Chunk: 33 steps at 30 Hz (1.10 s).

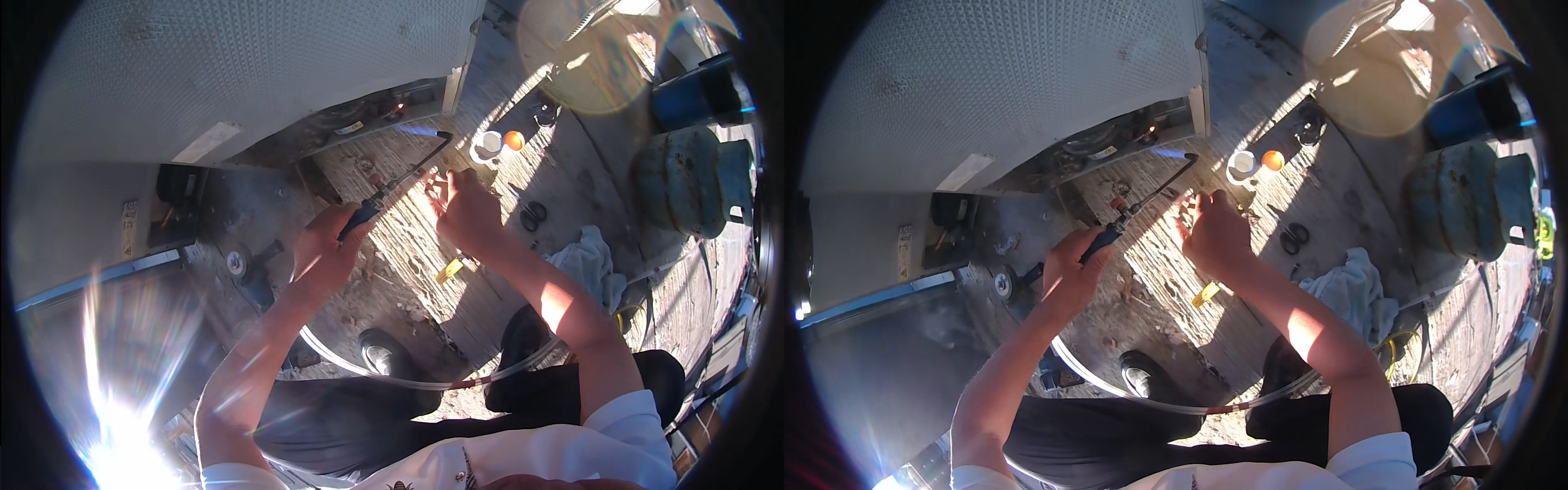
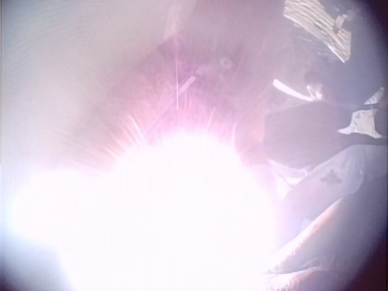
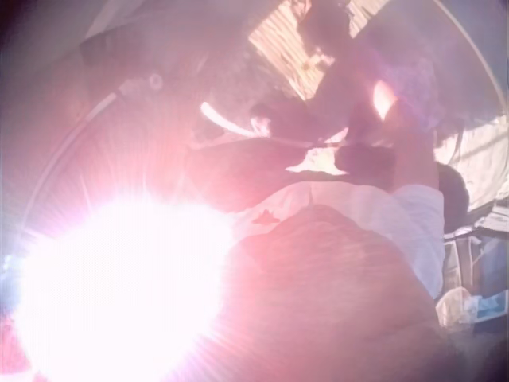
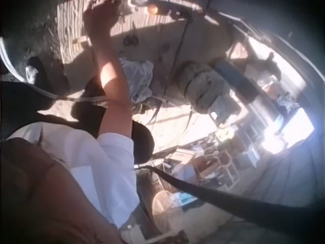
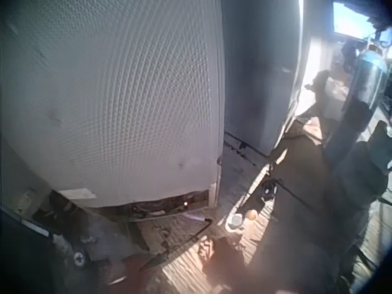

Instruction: The person applies flux to a pipe, then uses a blowtorch to heat and solder a joint on an appliance. They repeatedly apply heat and solder to the connection point while seated on the floor.

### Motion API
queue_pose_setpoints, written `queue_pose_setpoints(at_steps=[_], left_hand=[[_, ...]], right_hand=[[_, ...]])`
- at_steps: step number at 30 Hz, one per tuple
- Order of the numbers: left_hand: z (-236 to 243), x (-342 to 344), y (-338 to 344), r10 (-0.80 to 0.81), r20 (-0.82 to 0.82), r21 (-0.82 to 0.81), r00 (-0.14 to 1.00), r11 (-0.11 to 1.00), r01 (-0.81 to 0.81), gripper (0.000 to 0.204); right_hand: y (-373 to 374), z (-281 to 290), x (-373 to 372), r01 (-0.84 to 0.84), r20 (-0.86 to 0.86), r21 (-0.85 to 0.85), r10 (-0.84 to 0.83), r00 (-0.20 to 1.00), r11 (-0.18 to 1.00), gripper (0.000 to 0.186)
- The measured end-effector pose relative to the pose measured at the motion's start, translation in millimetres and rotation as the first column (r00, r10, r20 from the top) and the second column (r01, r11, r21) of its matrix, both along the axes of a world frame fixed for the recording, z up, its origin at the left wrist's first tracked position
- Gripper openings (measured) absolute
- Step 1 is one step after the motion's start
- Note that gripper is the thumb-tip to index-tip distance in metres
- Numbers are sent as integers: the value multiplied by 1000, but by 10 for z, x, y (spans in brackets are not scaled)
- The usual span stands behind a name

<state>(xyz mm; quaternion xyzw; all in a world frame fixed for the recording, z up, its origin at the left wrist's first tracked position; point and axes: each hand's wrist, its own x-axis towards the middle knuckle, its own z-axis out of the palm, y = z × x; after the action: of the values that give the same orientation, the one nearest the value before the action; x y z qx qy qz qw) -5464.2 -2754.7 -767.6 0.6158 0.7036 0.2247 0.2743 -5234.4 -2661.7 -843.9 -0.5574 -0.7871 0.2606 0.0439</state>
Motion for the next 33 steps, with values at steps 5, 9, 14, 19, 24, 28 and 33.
queue_pose_setpoints(at_steps=[5,9,14,19,24,28,33], left_hand=[[277,699,-130,90,97,-119,991,990,-78,24],[431,1052,-171,25,202,36,979,999,-33,26],[832,1550,-21,-49,257,150,965,989,10,42],[1140,2171,296,-207,362,431,909,902,34,63],[1352,2071,-97,-414,-47,688,909,646,330,59],[1115,1811,-618,-746,-199,757,636,296,583,43],[914,1633,-923,-760,56,648,648,521,556,38]], right_hand=[[-517,499,34,-80,-584,-577,-342,737,813,50],[-814,688,118,-91,-722,-627,-533,441,774,38],[-584,1350,565,-38,-619,-767,-724,304,641,28],[-71,2045,1164,136,-724,-638,-651,230,758,29],[538,2211,1807,150,-797,-603,-598,-85,783,25],[1067,2079,2374,377,-819,-550,-570,-67,745,23],[1094,1988,2542,621,-817,-317,-539,206,717,33]])
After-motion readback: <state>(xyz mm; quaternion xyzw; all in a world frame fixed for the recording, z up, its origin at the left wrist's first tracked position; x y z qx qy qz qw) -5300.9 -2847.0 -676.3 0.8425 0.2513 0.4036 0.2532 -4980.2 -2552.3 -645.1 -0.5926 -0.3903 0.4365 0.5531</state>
